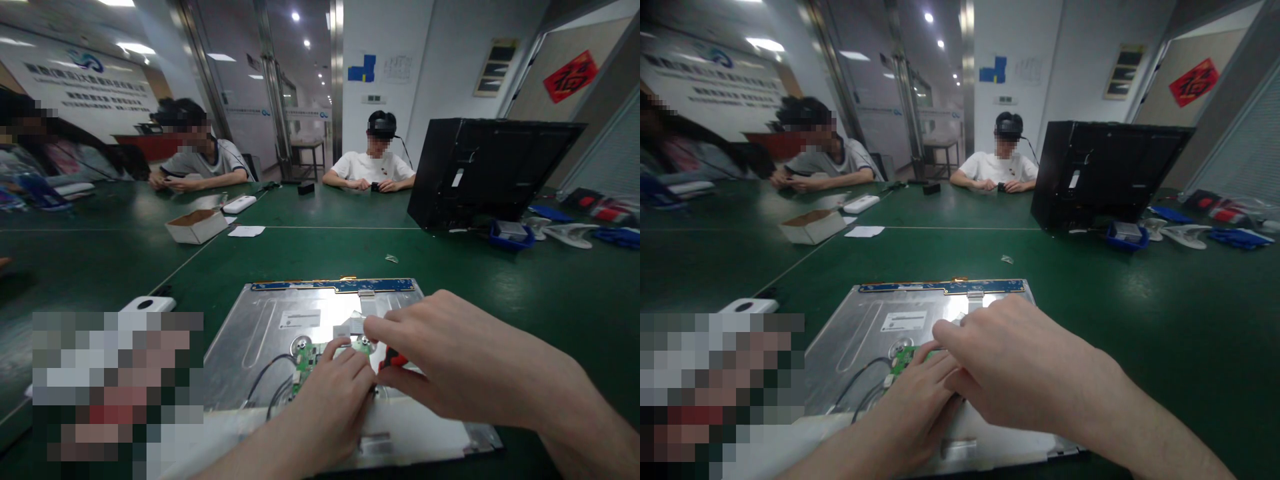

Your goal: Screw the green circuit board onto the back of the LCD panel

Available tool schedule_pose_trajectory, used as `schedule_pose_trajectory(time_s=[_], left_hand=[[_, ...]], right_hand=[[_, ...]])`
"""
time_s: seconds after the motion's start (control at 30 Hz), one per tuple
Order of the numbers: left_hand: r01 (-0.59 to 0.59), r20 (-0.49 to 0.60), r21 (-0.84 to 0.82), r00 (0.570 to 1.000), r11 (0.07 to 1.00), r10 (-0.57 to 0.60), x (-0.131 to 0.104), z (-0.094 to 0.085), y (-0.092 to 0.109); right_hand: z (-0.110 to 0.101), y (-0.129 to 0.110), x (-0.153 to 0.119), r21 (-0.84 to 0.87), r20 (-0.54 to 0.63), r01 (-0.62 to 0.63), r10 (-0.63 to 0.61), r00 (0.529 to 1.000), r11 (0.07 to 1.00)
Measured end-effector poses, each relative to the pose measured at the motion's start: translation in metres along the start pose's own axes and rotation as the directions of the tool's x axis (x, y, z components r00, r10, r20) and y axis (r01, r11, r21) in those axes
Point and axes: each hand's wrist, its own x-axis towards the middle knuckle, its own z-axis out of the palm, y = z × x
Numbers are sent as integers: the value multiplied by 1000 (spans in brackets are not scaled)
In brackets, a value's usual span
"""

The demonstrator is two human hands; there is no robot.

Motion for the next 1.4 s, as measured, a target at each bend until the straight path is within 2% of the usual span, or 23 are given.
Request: schedule_pose_trajectory(time_s=[0.27,0.47,0.7,0.97,1.17,1.3,1.4], left_hand=[[-6,4,-2,1000,1000,6,-1,-1,0],[-4,11,13,1000,1000,4,0,-1,1],[-13,14,8,1000,1000,13,0,-3,2],[-1,-7,13,1000,1000,1,0,0,1],[-10,5,22,1000,1000,10,0,-1,1],[-4,9,12,1000,1000,4,0,-2,1],[5,3,3,1000,1000,-5,0,-1,1]], right_hand=[[-2,-2,1,45,31,44,-46,998,998],[-1,-2,4,-2,7,13,-13,1000,1000],[-4,-2,-1,95,44,56,-60,997,994],[0,0,3,16,13,6,-6,1000,1000],[-4,-2,1,113,61,58,-65,996,992],[-3,-2,2,80,71,34,-40,997,996],[-2,-1,4,48,26,9,-11,1000,999]])
